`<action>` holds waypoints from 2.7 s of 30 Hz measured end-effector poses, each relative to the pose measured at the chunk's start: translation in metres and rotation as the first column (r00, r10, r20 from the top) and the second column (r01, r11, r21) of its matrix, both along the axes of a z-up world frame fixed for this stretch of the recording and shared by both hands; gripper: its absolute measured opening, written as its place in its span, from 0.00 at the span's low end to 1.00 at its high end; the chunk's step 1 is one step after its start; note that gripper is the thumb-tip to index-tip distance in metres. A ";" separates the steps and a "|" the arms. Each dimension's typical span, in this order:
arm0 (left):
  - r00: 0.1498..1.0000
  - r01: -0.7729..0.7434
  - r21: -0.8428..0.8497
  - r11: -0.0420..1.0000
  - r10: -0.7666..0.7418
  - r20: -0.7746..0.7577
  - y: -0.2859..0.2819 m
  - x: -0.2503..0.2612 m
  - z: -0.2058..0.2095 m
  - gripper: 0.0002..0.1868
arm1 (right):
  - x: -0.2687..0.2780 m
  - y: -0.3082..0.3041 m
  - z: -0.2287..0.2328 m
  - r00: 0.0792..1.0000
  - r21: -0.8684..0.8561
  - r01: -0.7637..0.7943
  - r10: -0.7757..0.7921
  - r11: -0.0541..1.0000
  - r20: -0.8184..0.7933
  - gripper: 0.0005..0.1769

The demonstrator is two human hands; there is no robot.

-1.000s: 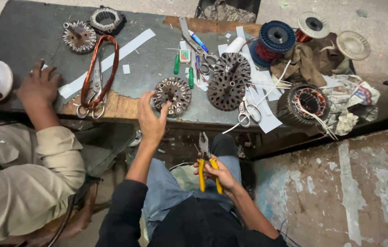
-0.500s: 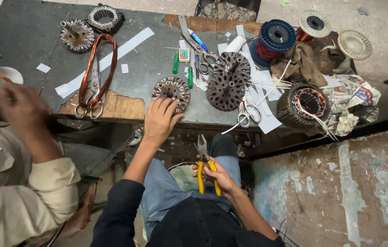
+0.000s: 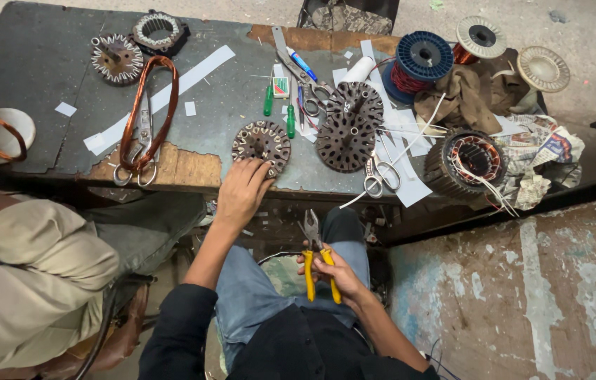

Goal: The person uses pliers to remove metal pieces from a circular electrical component and then wipes it with a cloth. They then use a small tool to adjust parts within the component's slots.

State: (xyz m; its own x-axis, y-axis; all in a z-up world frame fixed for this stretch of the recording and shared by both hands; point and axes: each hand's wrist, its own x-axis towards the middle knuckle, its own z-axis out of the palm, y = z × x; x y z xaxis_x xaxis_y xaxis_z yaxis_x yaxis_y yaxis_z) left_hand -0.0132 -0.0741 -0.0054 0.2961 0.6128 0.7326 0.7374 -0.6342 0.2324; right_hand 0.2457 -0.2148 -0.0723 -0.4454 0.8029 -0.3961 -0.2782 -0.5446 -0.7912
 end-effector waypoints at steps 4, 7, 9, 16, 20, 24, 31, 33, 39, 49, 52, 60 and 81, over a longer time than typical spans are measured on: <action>1.000 0.010 0.028 1.000 -0.009 -0.003 -0.001 -0.001 0.001 0.20 | -0.001 0.001 0.000 0.999 -0.001 -0.007 0.007 1.000 0.044 0.28; 1.000 0.020 0.058 0.998 -0.019 -0.017 0.002 -0.003 0.004 0.19 | -0.001 0.000 -0.002 0.999 0.005 -0.007 0.007 1.000 0.043 0.29; 0.999 0.031 0.068 0.997 -0.030 -0.024 0.007 -0.004 0.006 0.18 | 0.001 0.000 -0.005 1.000 0.002 -0.003 0.003 1.000 0.005 0.29; 0.997 0.057 0.098 0.994 -0.050 -0.065 0.011 -0.010 0.013 0.18 | 0.010 -0.003 -0.016 0.999 0.031 -0.014 0.013 0.999 0.032 0.29; 0.995 0.054 0.045 0.998 -0.058 0.084 0.017 -0.015 0.025 0.15 | 0.012 -0.003 -0.019 0.999 0.045 -0.009 0.008 0.999 0.031 0.29; 0.963 -0.059 -0.158 0.986 0.098 0.252 0.030 -0.021 0.043 0.11 | 0.010 -0.001 -0.012 0.999 0.060 -0.018 0.021 0.998 -0.040 0.30; 0.836 0.100 -0.462 0.881 0.177 0.520 0.045 -0.039 0.058 0.14 | -0.014 0.024 0.020 0.976 0.127 -0.151 0.169 0.980 -0.139 0.34; 0.748 0.175 -0.522 0.835 0.232 0.622 0.048 -0.036 0.054 0.15 | -0.023 0.037 0.034 0.965 0.120 -0.196 0.213 0.973 -0.156 0.36; 0.533 0.403 -0.435 0.805 0.180 0.827 0.044 -0.025 0.036 0.17 | -0.048 0.071 0.074 0.898 0.143 -0.274 0.306 0.951 -0.316 0.38; 0.560 0.406 -0.456 0.792 0.178 0.809 0.037 -0.014 0.037 0.16 | -0.055 0.098 0.100 0.865 0.167 -0.303 0.344 0.938 -0.365 0.36; 0.590 0.404 -0.452 0.795 0.151 0.793 0.035 -0.014 0.038 0.15 | -0.057 0.104 0.098 0.850 0.135 -0.306 0.334 0.942 -0.406 0.35; 0.647 0.378 -0.429 0.820 0.098 0.756 0.027 -0.011 0.040 0.13 | -0.054 0.103 0.085 0.831 0.038 -0.232 0.219 0.972 -0.511 0.32; 0.626 0.312 -0.511 0.801 0.231 0.744 0.038 -0.014 0.053 0.16 | -0.051 0.036 -0.005 0.924 0.256 -0.298 0.345 0.920 -0.166 0.23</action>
State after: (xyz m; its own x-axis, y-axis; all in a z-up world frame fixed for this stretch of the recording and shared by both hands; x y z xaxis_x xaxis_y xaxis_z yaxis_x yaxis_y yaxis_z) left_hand -0.0271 -0.0360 0.0481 -0.1467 0.9640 0.2216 0.0981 -0.2088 0.9730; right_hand 0.1944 -0.1788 -0.0770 -0.7458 0.6589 -0.0980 -0.2857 -0.4493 -0.8465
